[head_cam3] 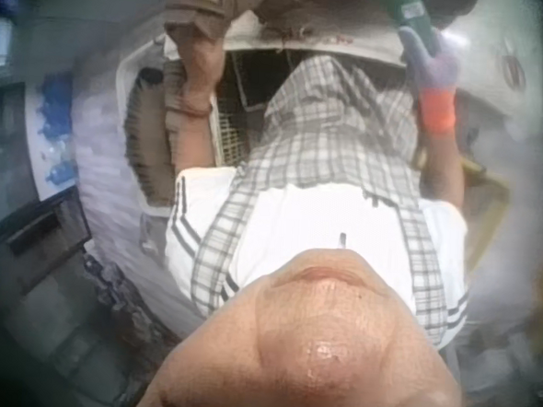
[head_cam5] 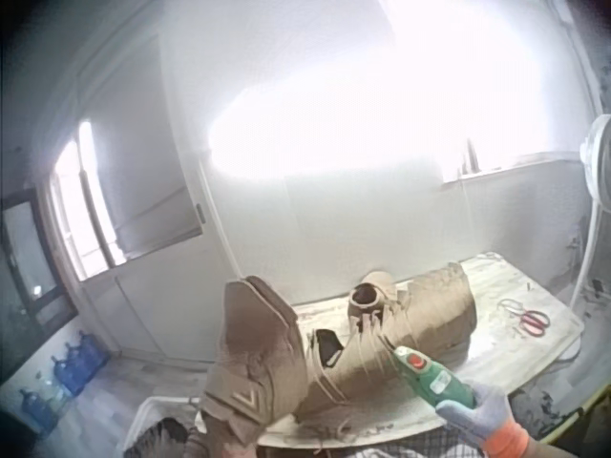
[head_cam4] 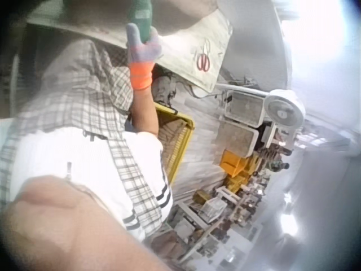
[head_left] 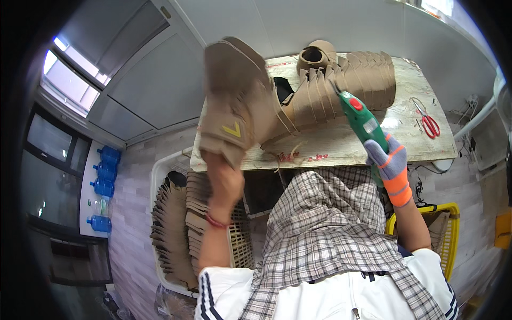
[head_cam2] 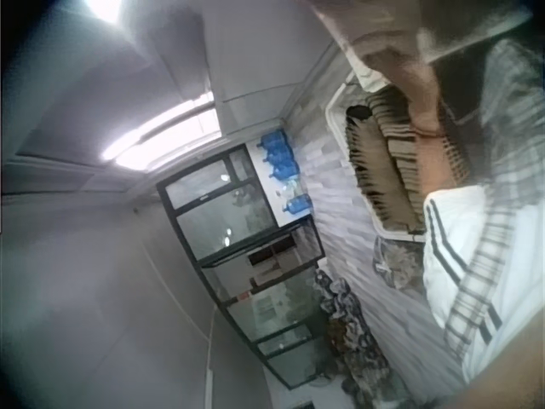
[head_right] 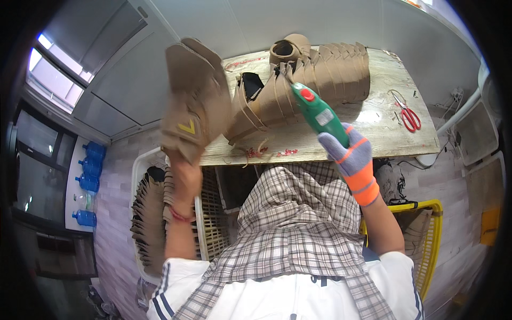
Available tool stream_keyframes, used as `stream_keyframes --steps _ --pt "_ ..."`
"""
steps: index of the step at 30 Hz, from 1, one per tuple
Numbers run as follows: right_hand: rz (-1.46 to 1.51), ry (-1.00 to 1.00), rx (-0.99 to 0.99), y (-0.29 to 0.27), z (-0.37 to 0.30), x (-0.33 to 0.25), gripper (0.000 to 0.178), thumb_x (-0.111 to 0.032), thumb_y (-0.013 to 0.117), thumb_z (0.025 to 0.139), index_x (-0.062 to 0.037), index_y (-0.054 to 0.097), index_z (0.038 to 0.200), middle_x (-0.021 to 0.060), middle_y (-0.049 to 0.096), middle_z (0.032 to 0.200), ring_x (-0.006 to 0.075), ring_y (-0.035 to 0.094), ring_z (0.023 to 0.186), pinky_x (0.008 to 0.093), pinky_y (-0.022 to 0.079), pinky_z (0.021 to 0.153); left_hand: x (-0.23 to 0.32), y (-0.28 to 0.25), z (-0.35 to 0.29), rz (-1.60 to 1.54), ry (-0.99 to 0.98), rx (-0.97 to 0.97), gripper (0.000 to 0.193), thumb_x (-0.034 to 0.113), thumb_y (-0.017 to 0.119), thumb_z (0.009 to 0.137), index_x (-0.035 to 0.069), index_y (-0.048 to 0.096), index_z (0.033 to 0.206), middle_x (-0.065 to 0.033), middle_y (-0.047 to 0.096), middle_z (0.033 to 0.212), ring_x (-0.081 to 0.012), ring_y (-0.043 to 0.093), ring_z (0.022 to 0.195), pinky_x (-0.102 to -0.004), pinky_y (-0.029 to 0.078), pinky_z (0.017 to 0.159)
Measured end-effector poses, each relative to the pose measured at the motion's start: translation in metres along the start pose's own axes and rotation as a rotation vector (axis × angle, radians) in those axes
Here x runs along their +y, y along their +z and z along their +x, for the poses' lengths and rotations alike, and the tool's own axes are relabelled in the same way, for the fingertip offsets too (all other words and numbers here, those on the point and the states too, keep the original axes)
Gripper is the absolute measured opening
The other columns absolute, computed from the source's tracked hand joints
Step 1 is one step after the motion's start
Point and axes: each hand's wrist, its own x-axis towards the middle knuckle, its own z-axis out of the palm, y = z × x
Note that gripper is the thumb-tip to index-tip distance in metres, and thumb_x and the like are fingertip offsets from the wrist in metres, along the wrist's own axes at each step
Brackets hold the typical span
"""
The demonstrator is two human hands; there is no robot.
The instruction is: The person repeatedly trims the edges of shoe uppers using a rotary cutter and then uses scissors to cut the interior lining. Finished pieces are placed on the table while new uppers are taken from a yellow basket.
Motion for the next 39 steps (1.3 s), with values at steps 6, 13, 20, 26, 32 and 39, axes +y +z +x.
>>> stream_keyframes --steps 6,13,20,26,32,39 --pt "-0.092 0.041 0.044 -0.012 -0.006 0.024 0.029 -0.023 0.070 0.086 0.0006 0.062 0.100 -0.0011 0.057 0.069 0.0055 0.051 0.059 0.0210 0.040 0.053 -0.146 0.033 0.127 0.313 -0.150 -0.281 0.027 0.017 0.072 0.077 -0.006 0.068 0.089 -0.0288 0.061 0.104 -0.0423 0.059 0.099 -0.0457 0.046 0.087" --pt "-0.055 0.167 0.047 -0.011 0.002 0.022 0.031 -0.018 0.076 0.081 0.0012 0.063 0.100 -0.0016 0.059 0.073 0.0032 0.050 0.062 0.0194 0.041 0.054 -0.244 0.147 0.183 0.464 -0.188 -0.544 0.036 0.030 0.070 0.080 -0.001 0.067 0.099 -0.0219 0.066 0.101 -0.0366 0.063 0.099 -0.0437 0.049 0.086" --pt "-0.138 0.159 0.062 -0.018 0.002 0.037 0.033 -0.021 0.076 0.080 0.0013 0.063 0.100 -0.0002 0.061 0.071 0.0043 0.051 0.061 0.0215 0.042 0.054 -0.234 0.091 0.197 -0.192 -0.500 -0.335 0.037 0.018 0.070 0.077 -0.002 0.067 0.109 -0.0133 0.072 0.095 -0.0176 0.068 0.089 -0.0315 0.051 0.079" --pt "-0.199 -0.013 -0.017 -0.010 -0.001 0.028 0.041 -0.026 0.080 0.077 0.0019 0.063 0.103 0.0024 0.064 0.075 0.0052 0.055 0.067 0.0231 0.046 0.059 -0.220 0.107 0.186 0.313 -0.259 -0.390 0.034 0.032 0.070 0.079 -0.001 0.064 0.084 -0.0238 0.066 0.091 -0.0401 0.063 0.091 -0.0470 0.047 0.079" --pt "-0.379 0.049 0.027 -0.029 -0.022 0.022 0.044 -0.026 0.081 0.075 0.0023 0.064 0.104 0.0061 0.067 0.074 0.0086 0.061 0.066 0.0247 0.050 0.061 -0.241 0.115 0.232 0.348 -0.349 -0.433 0.033 0.034 0.068 0.081 0.003 0.065 0.093 -0.0203 0.066 0.103 -0.0384 0.062 0.101 -0.0463 0.047 0.085" --pt "-0.393 0.073 0.045 -0.040 -0.021 0.036 0.043 -0.026 0.081 0.076 0.0021 0.064 0.103 0.0044 0.066 0.072 0.0071 0.059 0.064 0.0237 0.048 0.059 -0.240 0.074 0.227 -0.198 -0.486 -0.176 0.034 0.023 0.072 0.083 -0.001 0.066 0.106 -0.0133 0.070 0.103 -0.0233 0.065 0.099 -0.0362 0.049 0.083"
